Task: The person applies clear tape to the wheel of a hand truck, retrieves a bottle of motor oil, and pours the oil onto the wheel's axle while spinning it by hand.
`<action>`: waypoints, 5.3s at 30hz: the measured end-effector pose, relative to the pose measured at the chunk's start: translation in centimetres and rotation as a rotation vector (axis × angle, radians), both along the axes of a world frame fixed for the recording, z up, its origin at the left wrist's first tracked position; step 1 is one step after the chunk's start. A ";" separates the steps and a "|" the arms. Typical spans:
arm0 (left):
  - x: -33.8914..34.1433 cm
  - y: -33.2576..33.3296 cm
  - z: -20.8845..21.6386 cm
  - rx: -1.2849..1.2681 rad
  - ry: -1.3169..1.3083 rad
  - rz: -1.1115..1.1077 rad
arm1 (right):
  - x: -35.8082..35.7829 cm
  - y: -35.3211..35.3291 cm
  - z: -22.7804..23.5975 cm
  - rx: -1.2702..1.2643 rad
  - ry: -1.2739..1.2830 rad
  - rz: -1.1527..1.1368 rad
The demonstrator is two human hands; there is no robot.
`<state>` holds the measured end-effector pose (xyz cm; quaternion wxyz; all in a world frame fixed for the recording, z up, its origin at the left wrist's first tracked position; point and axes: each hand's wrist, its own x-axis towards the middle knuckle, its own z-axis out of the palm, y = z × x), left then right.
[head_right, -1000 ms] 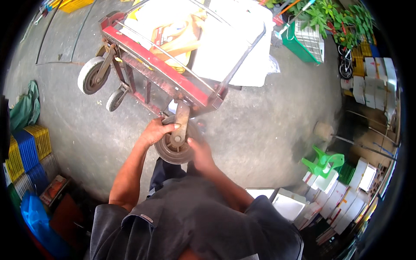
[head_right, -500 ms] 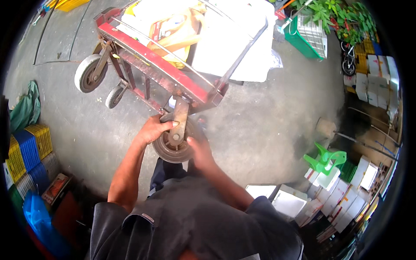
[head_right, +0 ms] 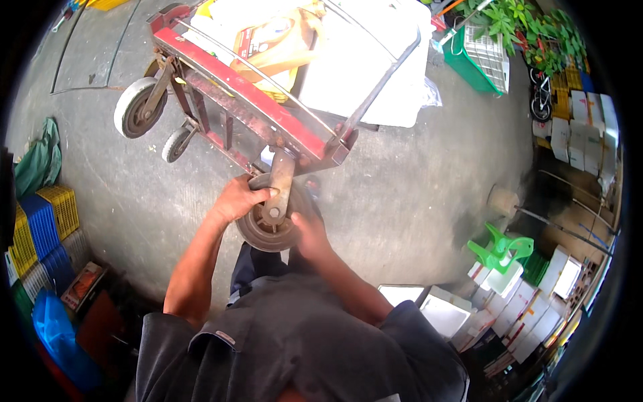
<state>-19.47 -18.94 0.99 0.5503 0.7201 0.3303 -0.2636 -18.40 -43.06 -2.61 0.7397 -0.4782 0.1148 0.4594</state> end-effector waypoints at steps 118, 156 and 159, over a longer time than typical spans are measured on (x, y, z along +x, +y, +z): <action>-1.7 -10.4 -11.1 -1.307 -0.410 0.851 | 10.6 0.3 5.1 -0.741 -0.094 0.541; 6.2 -5.7 3.5 0.769 0.219 -0.436 | -0.8 7.7 -7.1 0.915 0.709 -0.277; 5.5 -6.9 3.3 0.882 0.203 -0.407 | -0.9 7.6 -7.1 1.086 0.868 -0.300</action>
